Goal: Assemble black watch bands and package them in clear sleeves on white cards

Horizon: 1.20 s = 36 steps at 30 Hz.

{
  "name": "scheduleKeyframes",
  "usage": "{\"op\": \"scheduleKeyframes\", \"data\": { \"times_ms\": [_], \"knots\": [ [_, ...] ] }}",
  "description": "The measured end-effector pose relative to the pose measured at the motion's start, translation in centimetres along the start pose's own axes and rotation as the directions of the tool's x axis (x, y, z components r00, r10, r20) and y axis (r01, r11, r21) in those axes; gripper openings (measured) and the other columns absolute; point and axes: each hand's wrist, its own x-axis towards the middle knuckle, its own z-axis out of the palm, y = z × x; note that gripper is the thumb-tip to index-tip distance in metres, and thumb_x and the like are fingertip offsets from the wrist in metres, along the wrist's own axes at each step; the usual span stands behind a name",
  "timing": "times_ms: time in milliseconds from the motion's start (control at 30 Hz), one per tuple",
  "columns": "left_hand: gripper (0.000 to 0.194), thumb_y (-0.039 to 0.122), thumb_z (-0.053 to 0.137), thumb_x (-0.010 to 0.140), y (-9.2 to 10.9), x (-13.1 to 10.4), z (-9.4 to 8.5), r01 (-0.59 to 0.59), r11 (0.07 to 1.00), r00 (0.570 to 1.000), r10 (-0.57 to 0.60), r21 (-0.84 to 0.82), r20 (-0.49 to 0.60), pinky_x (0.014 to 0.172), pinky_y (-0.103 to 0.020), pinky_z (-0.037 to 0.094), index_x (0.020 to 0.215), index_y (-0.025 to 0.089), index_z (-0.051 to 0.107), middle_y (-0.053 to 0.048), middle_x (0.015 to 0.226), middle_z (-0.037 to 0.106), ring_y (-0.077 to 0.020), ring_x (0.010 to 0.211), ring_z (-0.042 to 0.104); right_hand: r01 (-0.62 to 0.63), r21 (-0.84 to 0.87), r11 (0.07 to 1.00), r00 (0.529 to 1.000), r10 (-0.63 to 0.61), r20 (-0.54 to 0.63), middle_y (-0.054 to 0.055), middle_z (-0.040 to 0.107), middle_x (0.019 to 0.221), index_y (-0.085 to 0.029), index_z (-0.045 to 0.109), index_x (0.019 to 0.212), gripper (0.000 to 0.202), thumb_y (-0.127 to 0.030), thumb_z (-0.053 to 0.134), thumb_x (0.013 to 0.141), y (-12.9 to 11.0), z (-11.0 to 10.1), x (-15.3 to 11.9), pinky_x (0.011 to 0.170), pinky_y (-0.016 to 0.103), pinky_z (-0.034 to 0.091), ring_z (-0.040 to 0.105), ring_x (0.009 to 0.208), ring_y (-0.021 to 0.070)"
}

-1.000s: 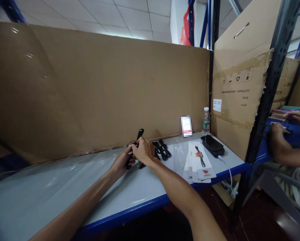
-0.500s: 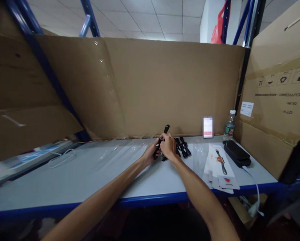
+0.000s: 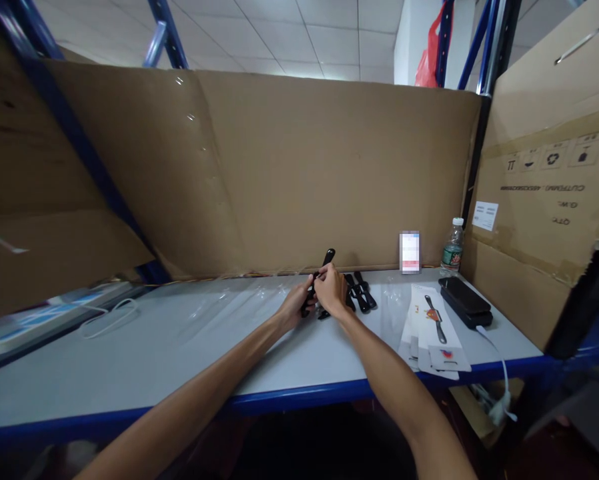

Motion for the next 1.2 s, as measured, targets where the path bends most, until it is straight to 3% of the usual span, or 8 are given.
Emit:
{"op": "scheduleKeyframes", "data": {
  "times_ms": [333,433,567,733,833,933,1067,1200],
  "knots": [
    [0.048,0.062,0.07,0.08,-0.2,0.2,-0.1,0.026,0.999,0.998,-0.022,-0.048,0.064,0.038,-0.016,0.019,0.078,0.018,0.052,0.006,0.055,0.046,-0.0049,0.039,0.033,0.042,-0.078,0.996,0.999,-0.043,-0.017,0.001,0.071,0.095,-0.022,0.07,0.088,0.021,-0.009,0.054,0.084,-0.2,-0.7,0.1,0.077,0.023,0.045,0.066,0.088,0.0146],
    [0.049,0.062,0.072,0.078,-0.1,0.3,-0.2,0.025,0.998,0.998,-0.021,-0.065,0.058,0.038,-0.016,0.02,0.078,0.018,0.05,0.005,0.055,0.047,-0.005,0.04,0.034,-0.038,-0.056,0.998,0.999,0.036,-0.033,0.002,0.073,0.09,-0.021,0.068,0.092,0.011,-0.025,0.058,0.091,-0.3,-0.8,0.1,0.074,0.024,0.045,0.068,0.086,0.0165],
    [0.05,0.064,0.071,0.078,-0.1,0.3,-0.3,-0.008,0.999,0.999,0.011,-0.041,0.05,0.037,-0.016,0.021,0.079,0.018,0.051,0.006,0.056,0.046,-0.0052,0.04,0.034,-0.096,-0.055,0.994,0.995,0.096,-0.005,0.003,0.074,0.082,-0.021,0.068,0.084,0.024,-0.045,0.068,0.086,0.0,-0.4,0.3,0.068,0.025,0.045,0.069,0.081,0.0188],
    [0.05,0.065,0.071,0.078,-0.2,0.4,-0.3,0.002,1.0,0.999,-0.001,-0.031,0.048,0.038,-0.016,0.021,0.08,0.019,0.051,0.006,0.057,0.046,-0.0054,0.041,0.034,-0.028,-0.02,0.999,0.999,0.029,0.021,-0.002,0.074,0.08,-0.024,0.071,0.089,0.006,-0.024,0.067,0.084,0.4,0.0,0.3,0.064,0.021,0.044,0.069,0.076,0.0147],
    [0.051,0.066,0.071,0.077,-0.2,0.5,-0.3,0.019,0.999,0.998,-0.017,-0.031,0.064,0.038,-0.016,0.02,0.08,0.018,0.052,0.006,0.058,0.046,-0.0052,0.041,0.034,0.05,-0.01,0.999,0.999,-0.049,0.012,-0.003,0.074,0.084,-0.025,0.072,0.088,0.019,-0.011,0.059,0.083,0.4,-0.2,0.3,0.069,0.021,0.046,0.069,0.08,0.0131],
    [0.053,0.068,0.07,0.076,-0.2,0.6,-0.4,-0.037,0.999,0.999,0.036,0.023,0.039,0.039,-0.017,0.021,0.078,0.018,0.053,0.005,0.057,0.047,-0.0057,0.041,0.035,-0.004,0.057,0.998,1.0,0.004,-0.003,0.0,0.073,0.083,-0.022,0.07,0.088,0.01,-0.019,0.06,0.086,0.5,-0.2,0.5,0.07,0.022,0.05,0.069,0.079,0.0146],
    [0.052,0.068,0.065,0.08,-0.2,0.6,-0.3,-0.13,0.978,0.991,0.133,0.162,-0.009,0.038,-0.019,0.021,0.073,0.017,0.056,0.003,0.054,0.047,-0.0066,0.04,0.036,-0.198,0.215,0.956,0.976,0.173,0.13,0.0,0.07,0.074,-0.019,0.064,0.093,0.014,-0.032,0.062,0.088,0.8,0.1,0.9,0.053,0.022,0.049,0.065,0.059,0.0143],
    [0.05,0.065,0.064,0.083,-0.1,0.5,0.0,-0.098,0.984,0.995,0.1,0.151,-0.001,0.038,-0.019,0.019,0.074,0.017,0.055,0.004,0.054,0.046,-0.0062,0.039,0.035,-0.081,0.194,0.978,0.996,0.073,0.048,0.0,0.071,0.08,-0.019,0.063,0.097,0.019,-0.018,0.066,0.078,1.5,0.6,1.2,0.059,0.022,0.051,0.066,0.066,0.0143]
  ]
}}
